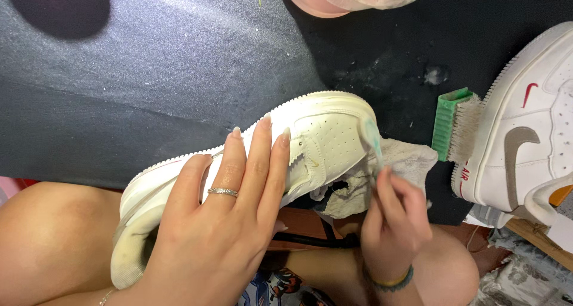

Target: The person scrubs a white sneaker with a toothbrush and wipes it with a cloth. They dip the cloth in a pink basin of water, wring it out, and continue scrubbing and wiping the shoe's exterior and interior.

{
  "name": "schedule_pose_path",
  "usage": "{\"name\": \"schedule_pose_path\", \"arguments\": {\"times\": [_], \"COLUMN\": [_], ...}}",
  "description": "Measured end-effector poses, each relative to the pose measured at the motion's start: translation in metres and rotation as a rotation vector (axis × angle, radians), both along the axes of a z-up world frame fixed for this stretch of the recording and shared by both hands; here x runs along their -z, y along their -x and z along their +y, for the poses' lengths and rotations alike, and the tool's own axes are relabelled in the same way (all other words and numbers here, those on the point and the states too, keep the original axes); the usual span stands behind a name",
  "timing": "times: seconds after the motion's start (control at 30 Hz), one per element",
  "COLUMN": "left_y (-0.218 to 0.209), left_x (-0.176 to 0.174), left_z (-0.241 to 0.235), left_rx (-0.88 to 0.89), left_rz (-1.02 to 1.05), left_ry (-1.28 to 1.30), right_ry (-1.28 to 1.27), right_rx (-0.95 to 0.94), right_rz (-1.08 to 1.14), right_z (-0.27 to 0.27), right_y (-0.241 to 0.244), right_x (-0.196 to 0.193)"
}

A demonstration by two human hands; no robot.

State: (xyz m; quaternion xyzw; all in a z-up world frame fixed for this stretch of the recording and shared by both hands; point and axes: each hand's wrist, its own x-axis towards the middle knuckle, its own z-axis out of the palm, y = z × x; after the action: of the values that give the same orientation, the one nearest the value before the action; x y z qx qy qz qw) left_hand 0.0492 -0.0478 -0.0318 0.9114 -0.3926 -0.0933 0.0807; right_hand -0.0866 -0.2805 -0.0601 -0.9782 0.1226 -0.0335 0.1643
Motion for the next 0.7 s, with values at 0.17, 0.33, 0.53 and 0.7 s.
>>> {"name": "schedule_pose_path", "arguments": {"times": [0.17, 0.33, 0.53, 0.7], "left_y": [-0.001, -0.004, -0.001, -0.002], "left_x": [-0.001, 0.0, -0.002, -0.002], "left_z": [0.0, -0.001, -0.002, -0.002], "left_rx": [-0.004, -0.038, -0.048, -0.061], "left_rz": [-0.031, 0.021, 0.005, -0.004], "left_ry": [-0.018, 0.087, 0.035, 0.055], "right_ry": [0.012, -0.027, -0.035, 0.005], "right_rx": [0.0, 0.114, 0.033, 0.098], "right_rz": [0.031, 0.038, -0.02, -0.005], "right_z": [-0.003, 0.008, 0.004, 0.021], "right_y": [0.005, 0.015, -0.001, 0.018], "right_x": [-0.002, -0.011, 0.008, 0.002]}}
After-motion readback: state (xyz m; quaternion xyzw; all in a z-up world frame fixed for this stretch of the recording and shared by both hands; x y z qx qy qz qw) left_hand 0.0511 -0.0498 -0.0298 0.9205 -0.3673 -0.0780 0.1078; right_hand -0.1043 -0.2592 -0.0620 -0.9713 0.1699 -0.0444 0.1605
